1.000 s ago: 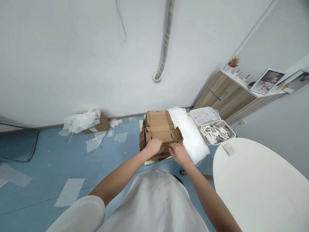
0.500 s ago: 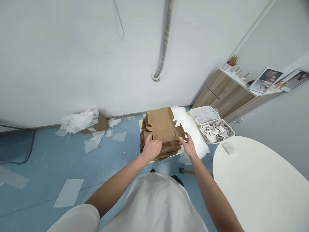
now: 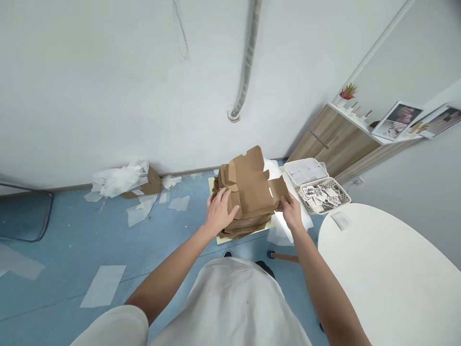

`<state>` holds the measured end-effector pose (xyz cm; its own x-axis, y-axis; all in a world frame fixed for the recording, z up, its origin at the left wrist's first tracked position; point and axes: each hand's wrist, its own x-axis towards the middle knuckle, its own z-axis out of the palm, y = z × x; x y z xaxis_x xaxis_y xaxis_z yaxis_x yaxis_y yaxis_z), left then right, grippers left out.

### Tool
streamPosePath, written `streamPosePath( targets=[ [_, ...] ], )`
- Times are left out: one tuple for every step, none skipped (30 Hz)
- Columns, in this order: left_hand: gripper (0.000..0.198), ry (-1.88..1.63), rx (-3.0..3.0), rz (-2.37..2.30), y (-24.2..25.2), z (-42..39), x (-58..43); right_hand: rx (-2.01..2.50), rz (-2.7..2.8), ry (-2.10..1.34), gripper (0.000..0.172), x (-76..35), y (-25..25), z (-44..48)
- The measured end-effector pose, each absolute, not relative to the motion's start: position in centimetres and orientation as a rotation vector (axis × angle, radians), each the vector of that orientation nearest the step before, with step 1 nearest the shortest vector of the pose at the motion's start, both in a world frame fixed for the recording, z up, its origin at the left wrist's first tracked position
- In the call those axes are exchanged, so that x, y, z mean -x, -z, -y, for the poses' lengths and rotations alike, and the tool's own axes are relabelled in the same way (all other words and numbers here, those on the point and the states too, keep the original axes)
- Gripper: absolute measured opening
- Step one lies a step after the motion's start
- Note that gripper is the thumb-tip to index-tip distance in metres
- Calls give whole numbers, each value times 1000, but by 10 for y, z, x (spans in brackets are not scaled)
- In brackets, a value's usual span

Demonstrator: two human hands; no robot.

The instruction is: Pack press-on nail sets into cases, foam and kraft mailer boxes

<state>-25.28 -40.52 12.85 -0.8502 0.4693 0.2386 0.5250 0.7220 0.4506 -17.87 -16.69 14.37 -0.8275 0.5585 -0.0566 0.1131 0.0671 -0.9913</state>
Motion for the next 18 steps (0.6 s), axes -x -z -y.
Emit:
streamPosePath(
  targets=[
    [56, 780, 775, 2840, -128, 405, 256, 670, 1972, -1829, 41, 175, -144, 164],
    [59, 772, 750, 2869, -127, 404, 259, 673, 1929, -1842, 38, 171, -144, 161],
    [62, 762, 736, 2903, -126, 402, 262, 679, 1882, -1854, 35, 166, -143, 157],
    [66, 750, 734, 2946, -126, 398, 264, 690, 1832, -1860, 31, 161, -141, 153],
    [69, 734, 743, 2997, -125, 393, 266, 706, 1782, -1860, 29, 155, -139, 149],
    [72, 712, 761, 3052, -125, 387, 267, 725, 1735, -1853, 27, 148, -136, 145],
    [75, 684, 787, 3110, -124, 380, 268, 747, 1691, -1842, 27, 141, -133, 142],
    [77, 651, 821, 3167, -124, 371, 269, 773, 1652, -1830, 27, 133, -130, 138],
    [78, 614, 858, 3219, -123, 363, 269, 800, 1617, -1818, 27, 124, -127, 135],
    [78, 577, 896, 3261, -122, 353, 269, 832, 1586, -1806, 27, 114, -125, 133],
    [78, 545, 932, 3291, -121, 344, 268, 870, 1556, -1790, 27, 105, -122, 130],
    [77, 523, 970, 3306, -120, 335, 267, 910, 1528, -1770, 27, 94, -120, 128],
    [76, 513, 1007, 3306, -119, 325, 265, 950, 1505, -1745, 27, 84, -118, 127],
    [75, 517, 1044, 3291, -118, 316, 263, 990, 1487, -1715, 27, 73, -115, 125],
    [74, 531, 1079, 3266, -117, 307, 261, 1028, 1475, -1681, 28, 63, -113, 123],
    [73, 552, 1117, 3234, -117, 298, 258, 1062, 1466, -1644, 29, 52, -111, 121],
    [72, 578, 1159, 3198, -117, 289, 254, 1093, 1462, -1605, 30, 41, -109, 118],
    [71, 605, 1204, 3162, -118, 281, 250, 1123, 1462, -1563, 32, 31, -107, 116]
  ],
)
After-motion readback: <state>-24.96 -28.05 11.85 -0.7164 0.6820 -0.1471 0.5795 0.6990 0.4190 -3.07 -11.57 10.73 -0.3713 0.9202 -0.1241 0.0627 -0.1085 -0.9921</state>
